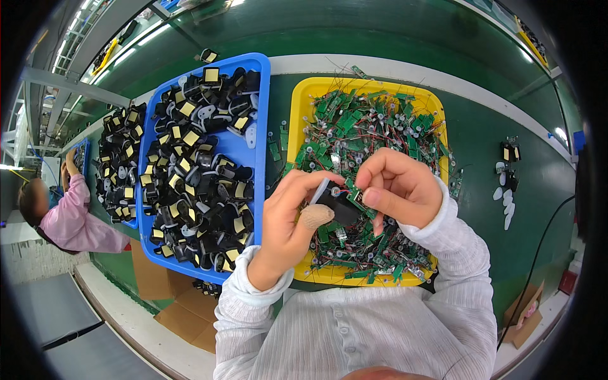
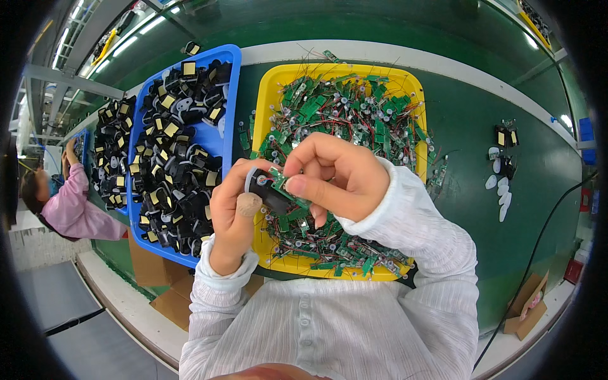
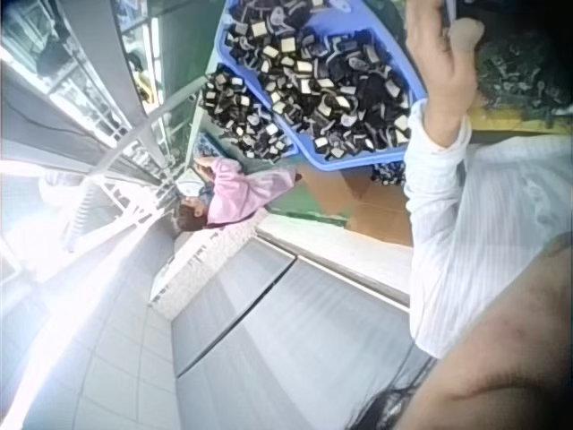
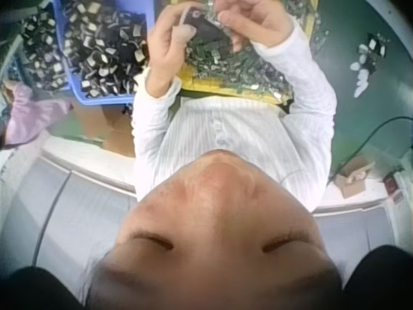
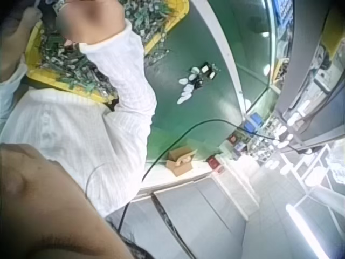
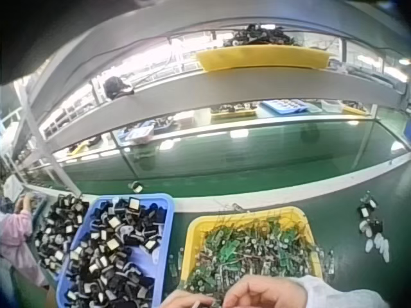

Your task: The person repeatedly picks small black plastic housings from a blue bin and green circuit boards from a yellow bin, then inserts the boards into the housings. The assembled units are placed on the table surface to the right.

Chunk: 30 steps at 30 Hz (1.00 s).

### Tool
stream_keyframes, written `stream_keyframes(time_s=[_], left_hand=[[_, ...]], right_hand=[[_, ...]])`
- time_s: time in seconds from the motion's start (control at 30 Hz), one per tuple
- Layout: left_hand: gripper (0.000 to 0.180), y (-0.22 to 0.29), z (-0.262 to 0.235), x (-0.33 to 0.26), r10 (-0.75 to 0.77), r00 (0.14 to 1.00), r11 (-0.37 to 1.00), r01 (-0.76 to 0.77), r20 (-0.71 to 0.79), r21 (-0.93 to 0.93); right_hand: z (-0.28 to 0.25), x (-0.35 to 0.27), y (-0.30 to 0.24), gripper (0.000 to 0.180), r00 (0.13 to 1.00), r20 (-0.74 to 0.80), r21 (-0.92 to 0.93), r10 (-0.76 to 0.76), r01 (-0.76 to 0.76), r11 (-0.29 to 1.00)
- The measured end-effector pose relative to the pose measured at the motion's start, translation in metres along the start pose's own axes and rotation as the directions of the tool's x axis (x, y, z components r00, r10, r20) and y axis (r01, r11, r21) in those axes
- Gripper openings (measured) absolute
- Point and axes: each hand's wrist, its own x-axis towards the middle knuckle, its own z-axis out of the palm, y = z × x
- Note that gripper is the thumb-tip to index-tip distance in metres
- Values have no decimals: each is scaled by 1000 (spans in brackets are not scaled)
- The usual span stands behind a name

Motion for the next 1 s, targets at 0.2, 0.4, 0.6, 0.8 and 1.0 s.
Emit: stream_keyframes(time_s=[0.2,0.4,0.6,0.8,1.0], left_hand=[[30,3,2,-1,-23,1000,1000,23,-17,-4],[29,3,4,0,51,999,996,-50,-12,73],[29,0,4,2,122,993,986,-120,-8,116],[31,1,4,3,150,988,978,-146,-17,149],[33,5,3,4,222,975,938,-210,-13,276]], right_hand=[[1,-1,-2,12,1000,-10,-1,3,-3,1000],[0,-2,-3,14,1000,-2,-31,-16,16,999],[-2,0,-4,15,999,50,-1,2,-2,1000],[-2,1,-1,15,998,57,19,-5,4,1000],[-6,2,-5,13,994,59,-130,88,-80,988]])
